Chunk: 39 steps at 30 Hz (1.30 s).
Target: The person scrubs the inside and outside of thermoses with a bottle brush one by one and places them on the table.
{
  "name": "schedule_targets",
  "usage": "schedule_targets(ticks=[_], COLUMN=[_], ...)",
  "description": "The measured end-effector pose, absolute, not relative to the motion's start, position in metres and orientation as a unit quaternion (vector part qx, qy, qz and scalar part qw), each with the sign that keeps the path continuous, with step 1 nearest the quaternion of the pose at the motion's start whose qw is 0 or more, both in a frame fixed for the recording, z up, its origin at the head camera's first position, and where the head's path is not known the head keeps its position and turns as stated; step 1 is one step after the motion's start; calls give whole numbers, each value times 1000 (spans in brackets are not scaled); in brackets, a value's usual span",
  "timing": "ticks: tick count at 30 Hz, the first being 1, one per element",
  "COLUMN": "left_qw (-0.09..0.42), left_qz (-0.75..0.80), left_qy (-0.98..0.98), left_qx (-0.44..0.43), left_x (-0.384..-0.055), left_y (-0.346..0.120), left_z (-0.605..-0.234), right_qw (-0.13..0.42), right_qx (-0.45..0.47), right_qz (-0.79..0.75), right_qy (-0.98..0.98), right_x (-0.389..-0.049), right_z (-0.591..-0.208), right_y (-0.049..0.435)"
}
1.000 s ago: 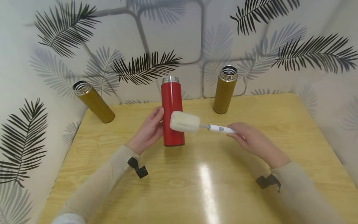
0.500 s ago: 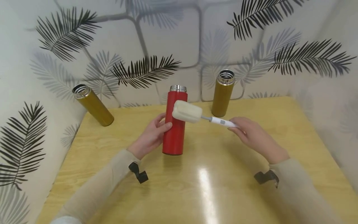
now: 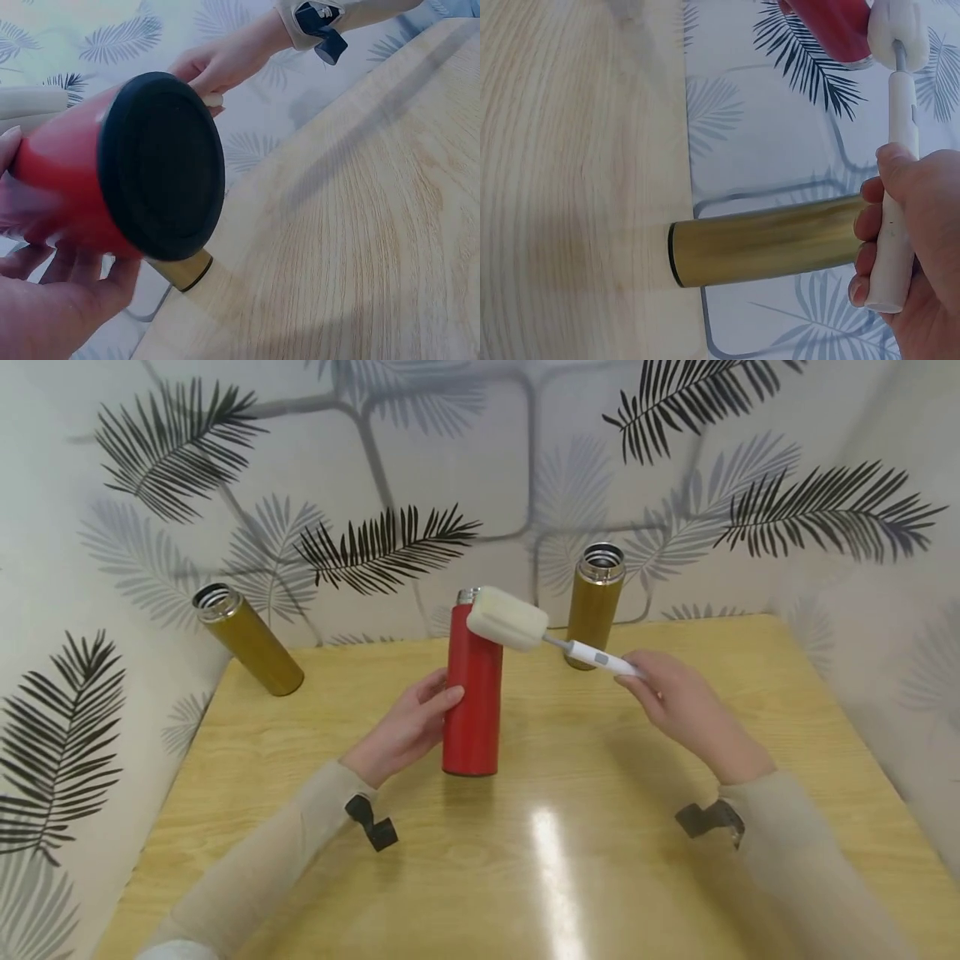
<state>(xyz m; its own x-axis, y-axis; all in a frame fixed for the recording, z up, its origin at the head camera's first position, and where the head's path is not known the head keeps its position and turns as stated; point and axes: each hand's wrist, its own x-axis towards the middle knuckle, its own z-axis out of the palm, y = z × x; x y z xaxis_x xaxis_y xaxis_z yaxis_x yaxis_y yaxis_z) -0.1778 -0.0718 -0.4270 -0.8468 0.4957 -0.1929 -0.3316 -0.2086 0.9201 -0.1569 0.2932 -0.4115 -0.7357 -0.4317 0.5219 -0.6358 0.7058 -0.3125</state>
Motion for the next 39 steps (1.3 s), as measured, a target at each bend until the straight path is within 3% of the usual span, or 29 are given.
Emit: schedule_targets(ticks=[11, 21, 39], left_qw=[247, 235, 196], left_qz=[798, 824, 862], left_qy=[547, 511, 467], left_qx=[54, 63, 24], left_x=[-181, -191, -200], left_y=[-73, -81, -79], left_z=[-429, -429, -427], right_qw=[164, 136, 165], right_qx=[307, 347, 366], right_qz=[256, 244, 221], right_qy=[-902, -895, -889], right_x=[-157, -149, -122], right_z=[-412, -434, -453], right_y=[287, 285, 302])
